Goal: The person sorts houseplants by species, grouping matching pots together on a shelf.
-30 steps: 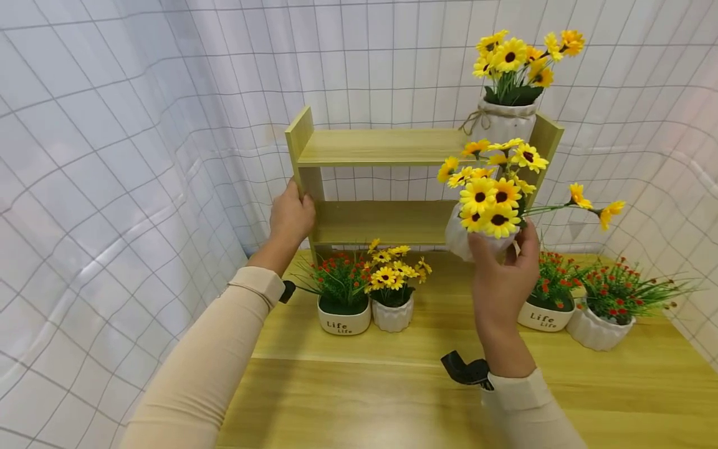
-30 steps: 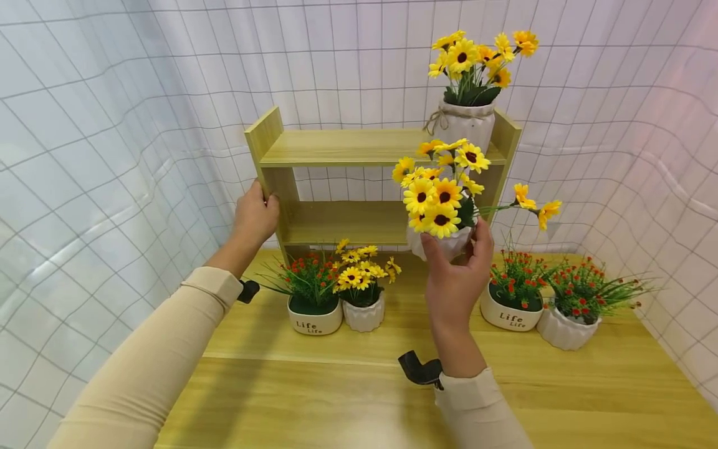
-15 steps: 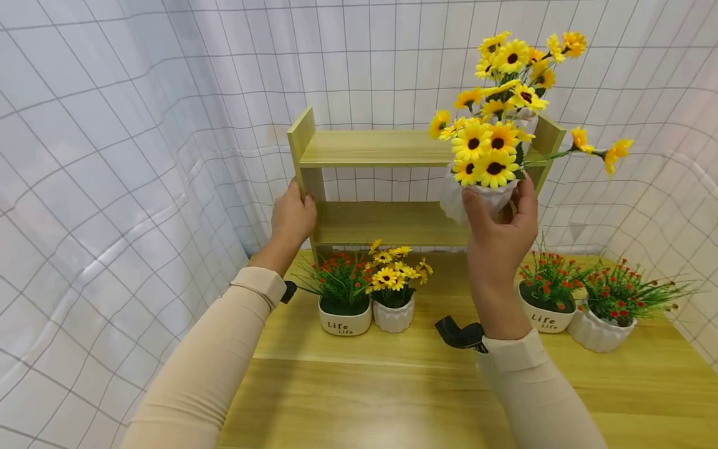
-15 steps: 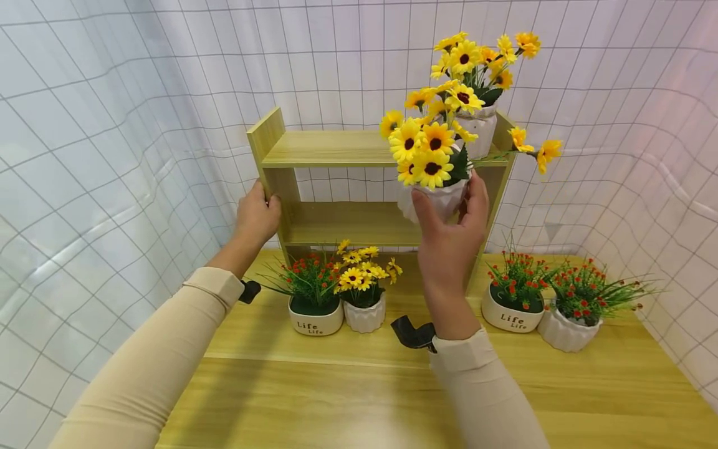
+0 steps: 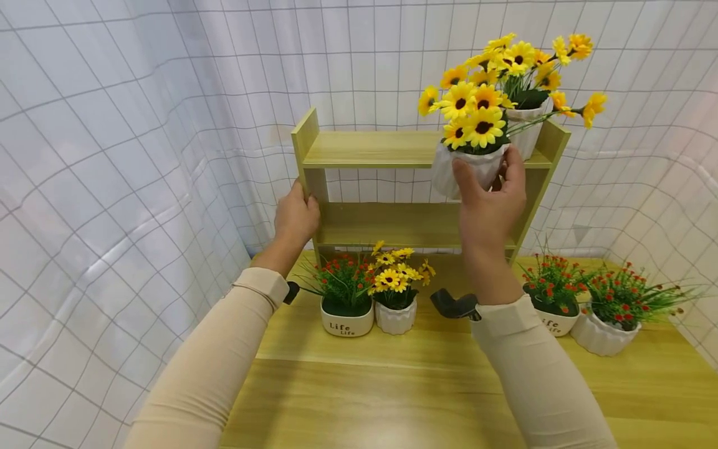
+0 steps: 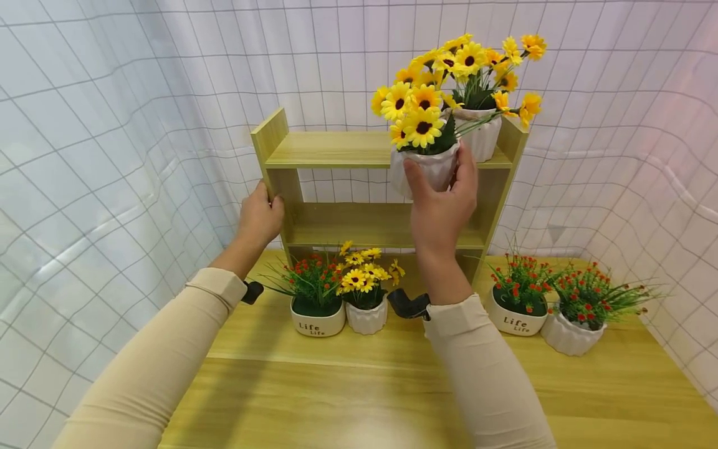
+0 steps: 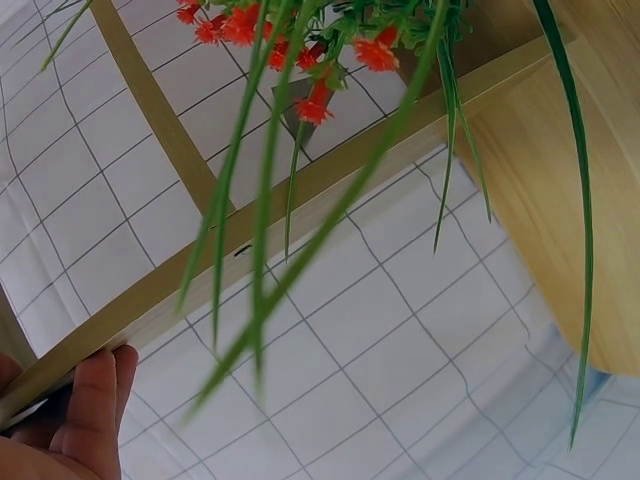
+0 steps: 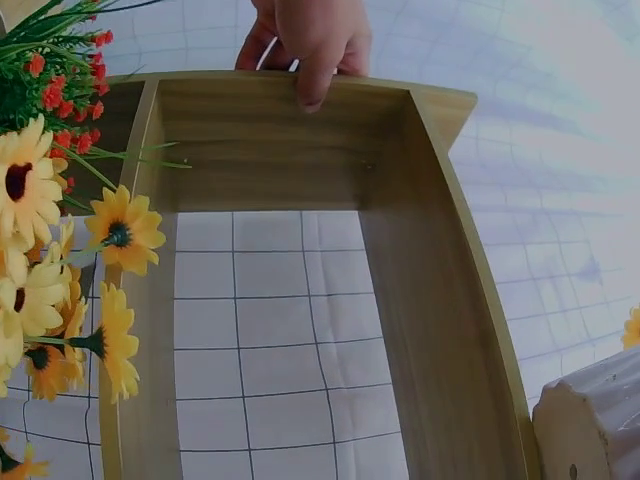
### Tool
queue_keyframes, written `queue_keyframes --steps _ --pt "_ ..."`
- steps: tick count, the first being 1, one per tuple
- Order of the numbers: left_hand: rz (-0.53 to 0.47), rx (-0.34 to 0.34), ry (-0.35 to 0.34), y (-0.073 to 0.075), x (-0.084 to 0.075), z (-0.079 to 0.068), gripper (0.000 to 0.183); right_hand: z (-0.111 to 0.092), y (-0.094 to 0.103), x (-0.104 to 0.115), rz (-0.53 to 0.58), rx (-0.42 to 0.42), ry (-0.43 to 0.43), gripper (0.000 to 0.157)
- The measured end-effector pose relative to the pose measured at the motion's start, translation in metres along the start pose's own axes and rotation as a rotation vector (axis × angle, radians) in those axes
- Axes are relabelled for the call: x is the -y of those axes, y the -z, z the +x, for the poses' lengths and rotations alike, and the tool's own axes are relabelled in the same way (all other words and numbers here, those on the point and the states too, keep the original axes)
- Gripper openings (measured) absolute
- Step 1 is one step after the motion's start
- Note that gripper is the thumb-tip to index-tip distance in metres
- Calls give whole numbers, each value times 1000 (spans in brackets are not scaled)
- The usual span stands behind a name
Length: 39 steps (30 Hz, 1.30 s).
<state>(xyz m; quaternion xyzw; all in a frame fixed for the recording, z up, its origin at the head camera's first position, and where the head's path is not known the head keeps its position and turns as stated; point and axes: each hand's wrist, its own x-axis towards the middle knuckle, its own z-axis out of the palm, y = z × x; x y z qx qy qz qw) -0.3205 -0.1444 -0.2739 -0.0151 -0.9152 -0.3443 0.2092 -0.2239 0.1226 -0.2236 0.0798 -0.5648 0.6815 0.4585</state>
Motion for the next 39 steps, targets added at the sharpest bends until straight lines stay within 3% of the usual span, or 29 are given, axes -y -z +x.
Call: queue_keyframes --steps 9,15,18,22,27,39 --pt "6 -4 -7 0 -2 0 41 13 -15 -1 21 31 27 65" --pt "7 -2 -1 1 -2 -1 40 22 -22 0 -51 36 -75 71" --pt "9 -4 0 2 -1 0 38 27 -25 0 -78 37 -113 64" --pt "10 -3 3 2 0 0 38 35 -30 -11 -92 45 -121 56" --pt "7 1 1 1 1 0 40 44 -35 -30 -83 65 -146 60" --pt "16 0 -5 0 0 0 40 55 -44 -38 -356 133 -115 65"
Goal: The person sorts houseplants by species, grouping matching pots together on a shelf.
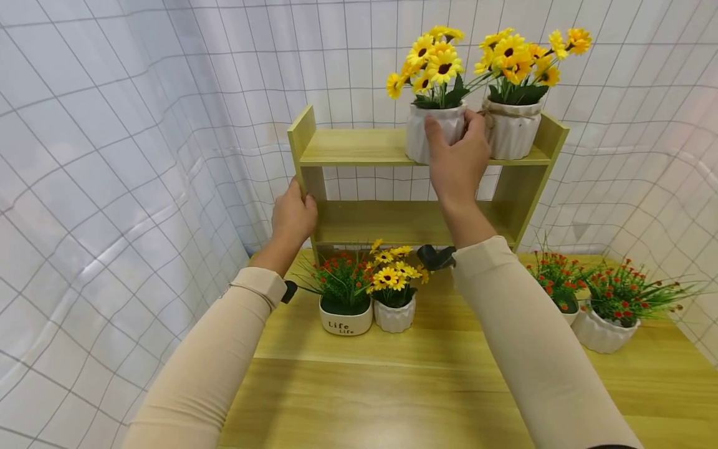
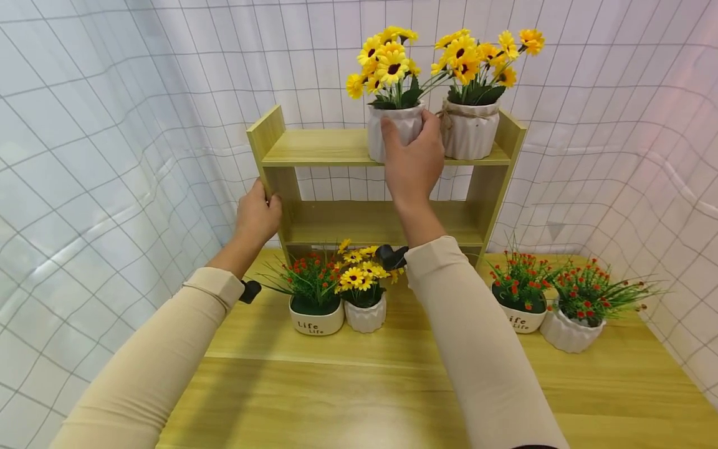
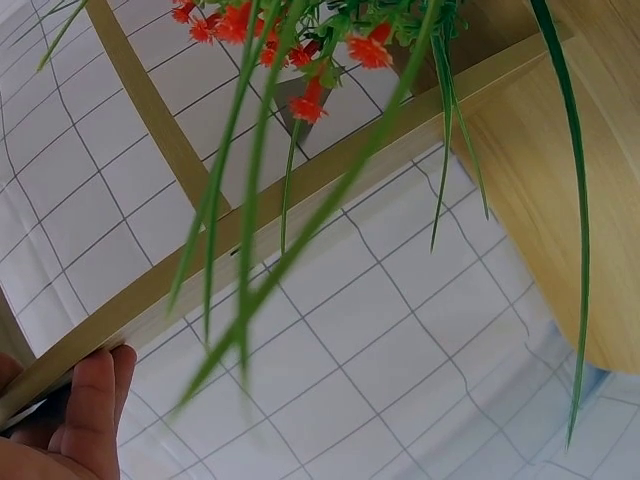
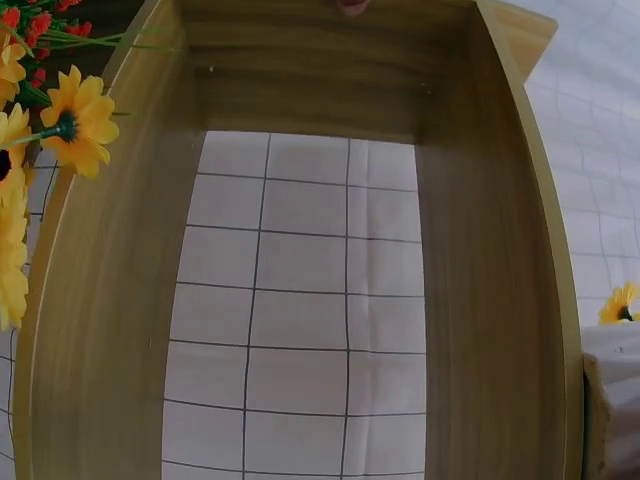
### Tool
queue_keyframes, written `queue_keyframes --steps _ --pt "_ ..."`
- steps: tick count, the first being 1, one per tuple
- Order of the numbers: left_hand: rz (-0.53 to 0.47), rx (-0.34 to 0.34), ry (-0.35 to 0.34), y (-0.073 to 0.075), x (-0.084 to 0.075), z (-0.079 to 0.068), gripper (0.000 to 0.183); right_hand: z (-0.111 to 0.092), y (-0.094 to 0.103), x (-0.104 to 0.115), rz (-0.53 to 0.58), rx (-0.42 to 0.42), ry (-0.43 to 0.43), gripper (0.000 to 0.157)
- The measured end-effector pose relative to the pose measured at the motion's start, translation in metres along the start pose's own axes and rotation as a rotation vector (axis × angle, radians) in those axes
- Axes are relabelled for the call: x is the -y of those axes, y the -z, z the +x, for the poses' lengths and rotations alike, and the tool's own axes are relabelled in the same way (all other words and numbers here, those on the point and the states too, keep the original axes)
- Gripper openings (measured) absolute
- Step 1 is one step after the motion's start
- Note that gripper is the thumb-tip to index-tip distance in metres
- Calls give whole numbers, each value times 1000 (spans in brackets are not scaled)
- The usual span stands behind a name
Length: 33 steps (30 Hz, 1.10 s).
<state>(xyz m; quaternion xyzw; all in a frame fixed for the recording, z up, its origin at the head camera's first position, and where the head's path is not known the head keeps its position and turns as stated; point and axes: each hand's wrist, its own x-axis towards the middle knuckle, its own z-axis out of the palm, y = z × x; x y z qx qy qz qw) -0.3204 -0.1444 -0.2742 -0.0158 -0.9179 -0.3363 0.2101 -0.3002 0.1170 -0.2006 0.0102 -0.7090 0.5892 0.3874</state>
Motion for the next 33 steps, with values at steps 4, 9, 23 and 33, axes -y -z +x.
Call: queue_keyframes --steps 4,9,23,33 --pt "2 1 3 0 0 1 38 4 -3 0 -160 25 35 68" --pt "0 -8 1 1 1 1 39 6 -8 -3 -282 16 68 73" --pt "-3 -15 2 1 1 1 40 12 -14 -4 -361 37 68 79" --pt "-9 -7 -5 0 -1 -1 41 9 -10 -7 -294 65 78 72"
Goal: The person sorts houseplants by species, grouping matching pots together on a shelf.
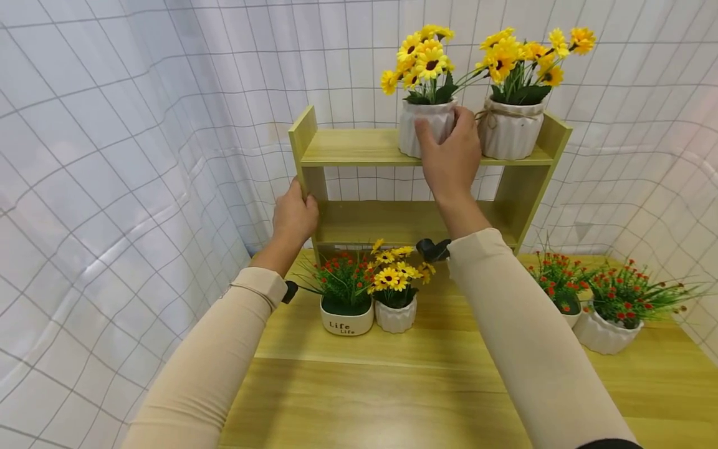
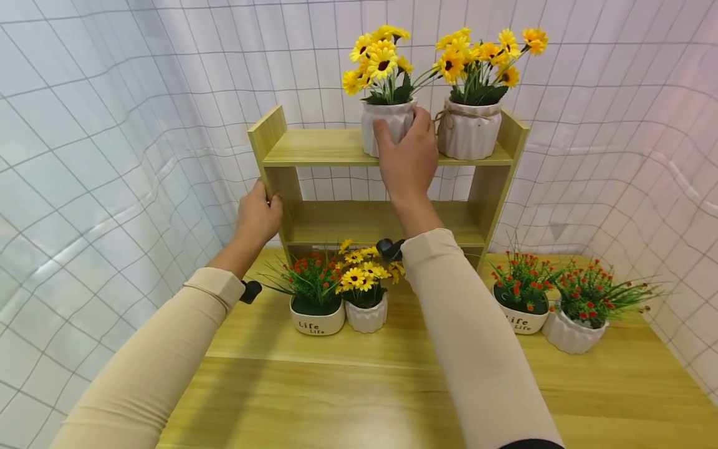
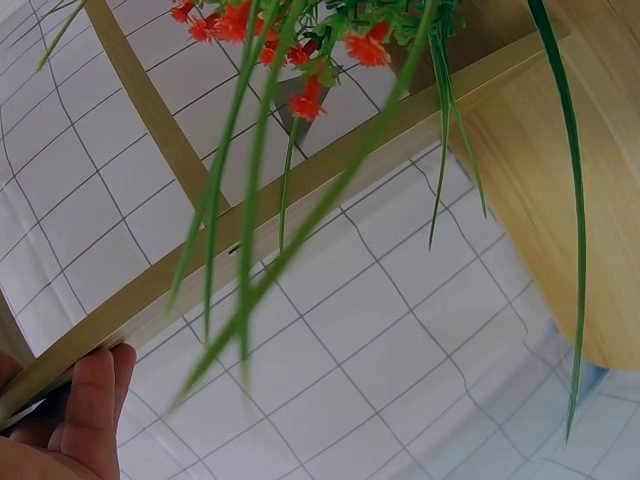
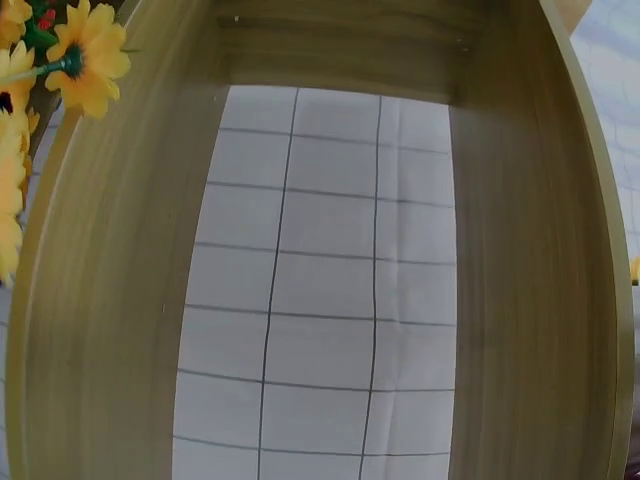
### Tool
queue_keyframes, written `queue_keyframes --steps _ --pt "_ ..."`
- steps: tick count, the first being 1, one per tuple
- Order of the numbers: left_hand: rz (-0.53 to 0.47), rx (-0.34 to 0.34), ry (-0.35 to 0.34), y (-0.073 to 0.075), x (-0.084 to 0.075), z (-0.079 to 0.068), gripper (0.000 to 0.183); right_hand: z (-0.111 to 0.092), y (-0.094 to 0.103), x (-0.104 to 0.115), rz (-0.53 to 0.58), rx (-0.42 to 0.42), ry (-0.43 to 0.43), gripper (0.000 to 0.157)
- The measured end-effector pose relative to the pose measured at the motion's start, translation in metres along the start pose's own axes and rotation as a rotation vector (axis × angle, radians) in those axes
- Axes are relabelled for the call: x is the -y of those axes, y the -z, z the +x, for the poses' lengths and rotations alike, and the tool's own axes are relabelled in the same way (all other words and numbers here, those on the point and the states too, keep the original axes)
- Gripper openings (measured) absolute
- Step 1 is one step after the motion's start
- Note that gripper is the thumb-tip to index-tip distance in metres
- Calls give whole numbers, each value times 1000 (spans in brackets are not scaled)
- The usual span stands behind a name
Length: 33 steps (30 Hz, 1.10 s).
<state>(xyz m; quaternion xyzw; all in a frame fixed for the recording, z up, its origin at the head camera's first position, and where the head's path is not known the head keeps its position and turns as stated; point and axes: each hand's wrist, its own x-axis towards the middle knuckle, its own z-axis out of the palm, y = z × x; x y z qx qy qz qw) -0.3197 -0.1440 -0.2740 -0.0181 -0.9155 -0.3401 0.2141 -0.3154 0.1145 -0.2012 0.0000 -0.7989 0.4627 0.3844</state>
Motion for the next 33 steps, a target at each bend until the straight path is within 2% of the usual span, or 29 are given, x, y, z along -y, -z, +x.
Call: queue_keyframes --steps 5,11,14,18,23,29,33 --pt "3 0 2 0 0 0 39 -22 3 -3 120 -49 62 65" --pt "2 7 1 0 -1 -1 42 -64 11 -14 258 -140 165 60" --pt "7 -8 1 0 -1 0 43 -88 13 -28 295 -174 162 55" --pt "8 -4 -4 -2 0 1 42 -124 13 -54 294 -181 94 49" --pt "3 14 2 -4 -1 2 43 -165 11 -88 247 -112 5 48" --pt "7 3 13 -3 1 2 44 -202 3 -115 239 -52 -149 48" --pt "4 -3 9 -2 1 2 45 -222 -2 -126 249 -29 -199 48"
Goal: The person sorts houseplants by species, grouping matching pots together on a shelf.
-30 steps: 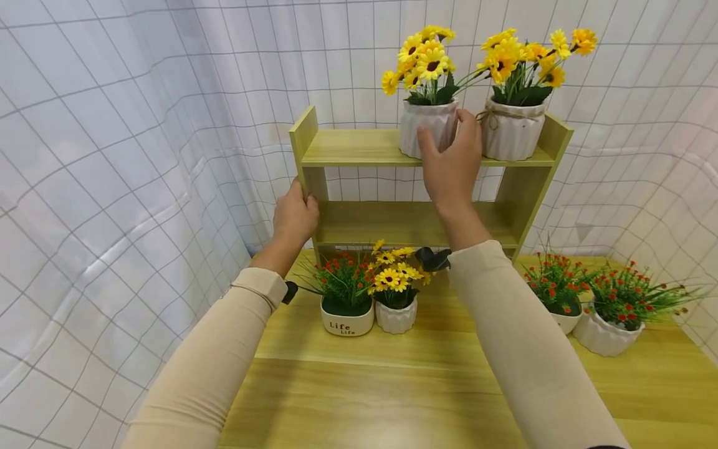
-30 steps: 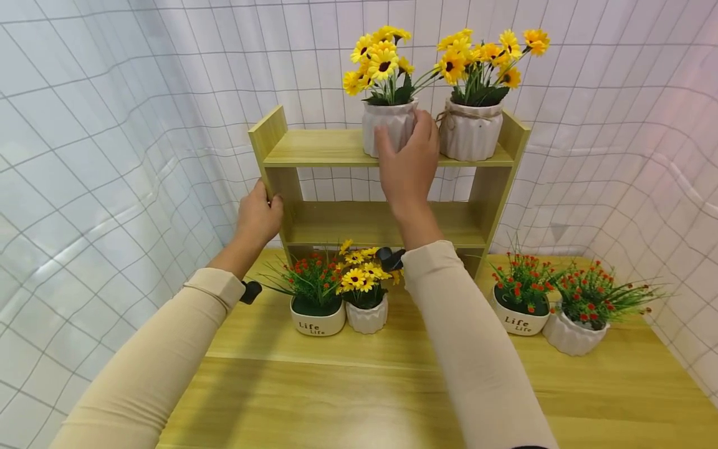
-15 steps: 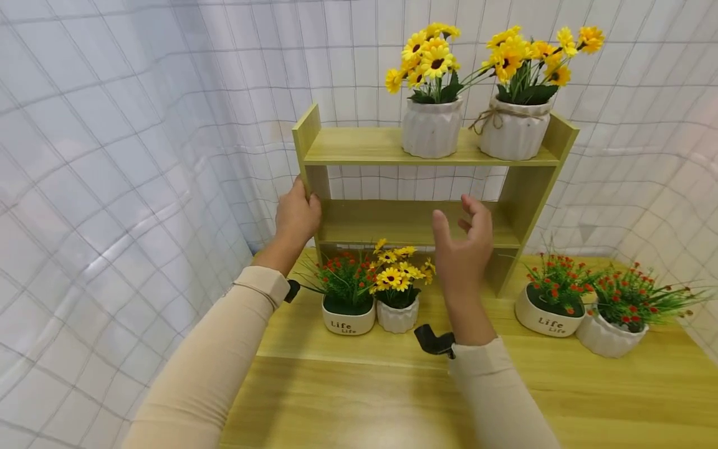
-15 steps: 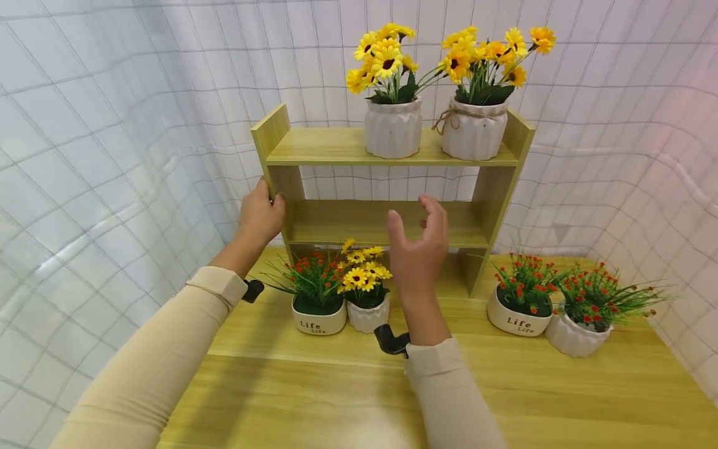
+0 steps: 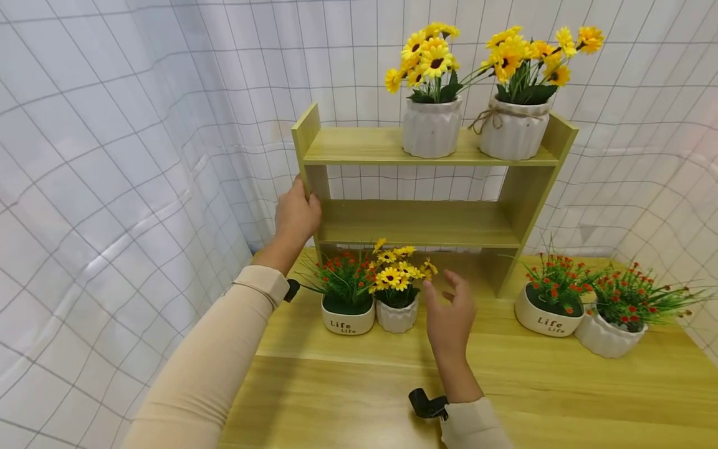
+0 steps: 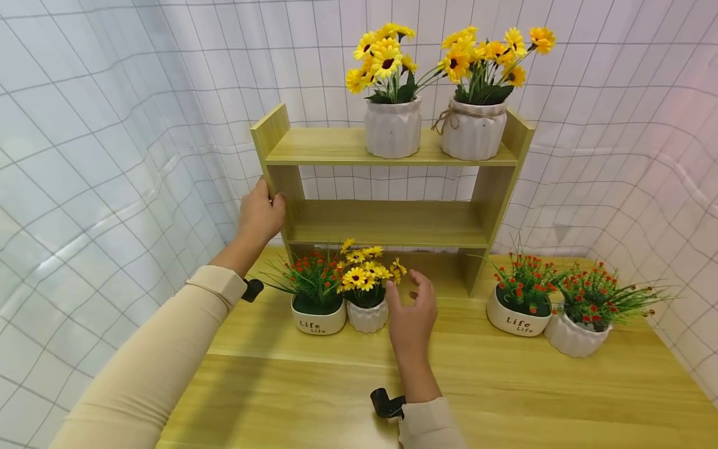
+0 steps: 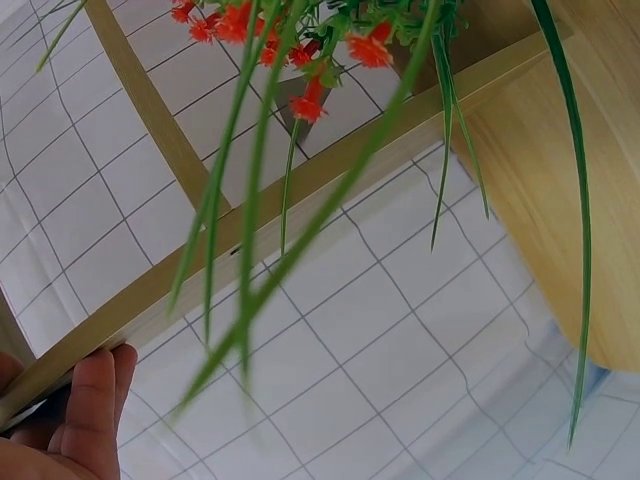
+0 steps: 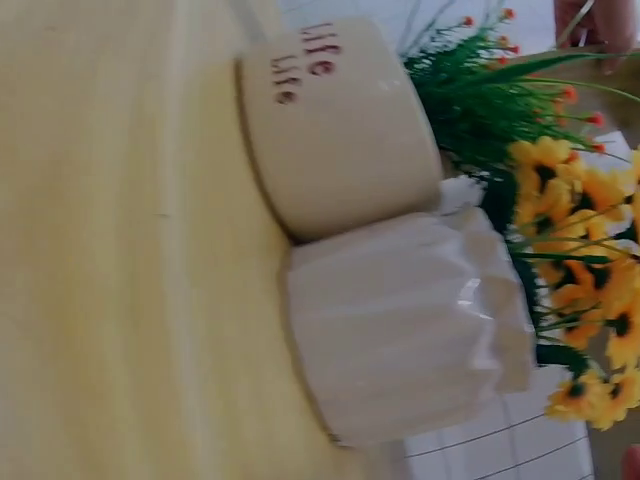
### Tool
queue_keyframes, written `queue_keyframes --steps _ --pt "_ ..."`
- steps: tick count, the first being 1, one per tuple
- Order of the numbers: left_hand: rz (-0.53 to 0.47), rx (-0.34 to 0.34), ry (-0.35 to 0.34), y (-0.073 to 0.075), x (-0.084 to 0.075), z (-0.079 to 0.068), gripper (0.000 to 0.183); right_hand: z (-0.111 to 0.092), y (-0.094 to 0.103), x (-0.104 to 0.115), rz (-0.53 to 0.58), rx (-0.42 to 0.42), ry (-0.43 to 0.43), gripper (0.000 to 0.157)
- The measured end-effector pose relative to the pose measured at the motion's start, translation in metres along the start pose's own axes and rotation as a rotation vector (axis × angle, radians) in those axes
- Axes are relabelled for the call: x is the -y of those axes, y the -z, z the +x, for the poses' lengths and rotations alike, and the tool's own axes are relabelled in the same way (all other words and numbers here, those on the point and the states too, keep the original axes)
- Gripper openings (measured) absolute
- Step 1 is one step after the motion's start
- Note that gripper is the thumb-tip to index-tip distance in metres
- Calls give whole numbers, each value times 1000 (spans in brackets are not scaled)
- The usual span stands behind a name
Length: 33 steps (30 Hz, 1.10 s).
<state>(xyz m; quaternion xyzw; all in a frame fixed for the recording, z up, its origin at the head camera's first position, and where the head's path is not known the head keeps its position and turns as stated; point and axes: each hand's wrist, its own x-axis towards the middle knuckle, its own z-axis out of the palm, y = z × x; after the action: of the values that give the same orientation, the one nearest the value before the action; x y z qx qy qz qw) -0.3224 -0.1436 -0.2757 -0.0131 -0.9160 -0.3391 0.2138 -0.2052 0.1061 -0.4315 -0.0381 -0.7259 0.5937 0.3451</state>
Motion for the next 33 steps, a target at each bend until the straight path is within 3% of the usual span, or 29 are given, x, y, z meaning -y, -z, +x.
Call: queue_keyframes --steps 10,18,33 --pt "9 -2 -6 -1 -1 0 44 -32 -10 -25 3 161 -145 65" --pt "6 17 10 0 0 0 43 -41 -22 -37 73 196 -271 74" --pt "4 12 -15 2 -1 -1 40 -42 -39 -55 44 182 -216 78"
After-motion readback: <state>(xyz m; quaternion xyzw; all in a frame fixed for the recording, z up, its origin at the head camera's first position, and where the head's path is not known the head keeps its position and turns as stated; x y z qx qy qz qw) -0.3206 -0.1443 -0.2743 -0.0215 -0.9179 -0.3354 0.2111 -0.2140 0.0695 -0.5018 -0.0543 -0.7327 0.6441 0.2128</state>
